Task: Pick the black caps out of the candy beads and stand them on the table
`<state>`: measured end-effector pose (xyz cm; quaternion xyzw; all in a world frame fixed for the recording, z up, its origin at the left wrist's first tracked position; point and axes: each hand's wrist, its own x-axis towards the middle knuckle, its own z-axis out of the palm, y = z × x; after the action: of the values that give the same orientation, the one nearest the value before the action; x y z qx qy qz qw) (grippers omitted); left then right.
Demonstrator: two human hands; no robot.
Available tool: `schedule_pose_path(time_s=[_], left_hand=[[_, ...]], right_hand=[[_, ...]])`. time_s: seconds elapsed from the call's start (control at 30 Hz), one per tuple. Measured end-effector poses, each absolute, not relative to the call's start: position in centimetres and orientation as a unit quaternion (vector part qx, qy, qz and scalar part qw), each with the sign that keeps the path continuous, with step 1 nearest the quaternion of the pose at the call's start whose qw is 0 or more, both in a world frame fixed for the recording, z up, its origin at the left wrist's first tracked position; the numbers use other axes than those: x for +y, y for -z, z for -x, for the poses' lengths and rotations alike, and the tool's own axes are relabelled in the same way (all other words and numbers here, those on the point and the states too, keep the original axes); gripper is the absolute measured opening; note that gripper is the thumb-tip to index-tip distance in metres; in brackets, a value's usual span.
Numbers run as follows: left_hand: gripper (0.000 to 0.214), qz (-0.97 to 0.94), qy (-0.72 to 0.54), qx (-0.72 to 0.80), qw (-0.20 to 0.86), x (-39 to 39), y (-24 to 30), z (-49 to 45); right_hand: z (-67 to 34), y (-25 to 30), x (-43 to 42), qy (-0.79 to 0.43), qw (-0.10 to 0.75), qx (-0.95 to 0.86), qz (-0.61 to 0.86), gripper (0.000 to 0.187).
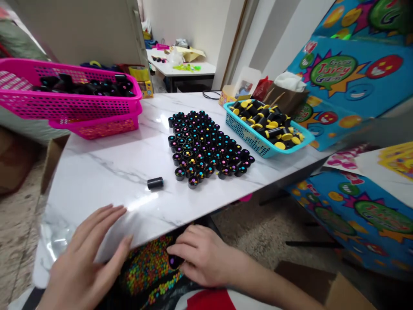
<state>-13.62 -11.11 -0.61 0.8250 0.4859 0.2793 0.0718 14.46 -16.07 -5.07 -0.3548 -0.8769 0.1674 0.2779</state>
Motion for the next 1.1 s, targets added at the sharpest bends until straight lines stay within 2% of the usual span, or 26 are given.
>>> schedule_pose_path(time_s=[0.1, 0.23, 0.37, 0.43, 0.6, 0.67, 0.77, 0.87, 0.93, 1.0, 1.1], left_hand=[[0.043, -0.839, -0.257, 0.47, 0.098, -7.1, -0.3, 10.8], [0.059, -0.883, -0.191, 0.423, 0.073, -2.1, 0.4, 7.9], [0.041, -0.889, -0.177, 0.412, 0.094, -0.8, 1.7, 7.0], [0.034, -0.869, -0.204, 0.426, 0.149, -1.4, 2.1, 7.5], [0.029, -0.749, -0.283, 0.443, 0.403, -5.2, 1.2, 9.4], [0.027, -0.729, -0.295, 0.44, 0.433, -7.5, 0.5, 9.9], [0.033, -0.801, -0.23, 0.412, 0.368, -11.5, 0.6, 10.3], [0.054, -0.899, -0.172, 0.332, 0.228, -14.8, 3.1, 10.9], [0.059, -0.927, -0.143, 0.317, 0.142, -16.0, 5.5, 11.2], [0.058, -0.935, -0.106, 0.318, 0.118, -16.5, 7.4, 11.4], [0.052, -0.934, -0.081, 0.337, 0.089, -16.3, 8.5, 11.4]], right_hand=[[-14.4, 5.2, -16.3, -0.207, 0.273, -0.871, 0.352, 0.041], [-16.0, 4.5, -15.6, -0.198, 0.337, -0.805, 0.447, 0.023], [-17.4, 4.7, -15.5, -0.145, 0.336, -0.803, 0.47, 0.022], [-17.9, 5.0, -15.8, -0.142, 0.337, -0.8, 0.476, 0.02], [-18.2, 5.7, -16.4, -0.16, 0.329, -0.796, 0.483, 0.016], [-18.3, 5.7, -16.3, -0.155, 0.319, -0.805, 0.477, 0.016], [-18.6, 4.8, -16.0, -0.125, 0.327, -0.816, 0.46, 0.017], [-19.7, 3.5, -15.2, -0.061, 0.363, -0.787, 0.495, 0.017], [-20.7, 3.0, -14.3, -0.007, 0.357, -0.757, 0.547, 0.018], [-21.4, 2.8, -13.1, 0.045, 0.311, -0.739, 0.597, 0.023], [-21.8, 3.1, -11.4, 0.113, 0.198, -0.721, 0.655, 0.033]])
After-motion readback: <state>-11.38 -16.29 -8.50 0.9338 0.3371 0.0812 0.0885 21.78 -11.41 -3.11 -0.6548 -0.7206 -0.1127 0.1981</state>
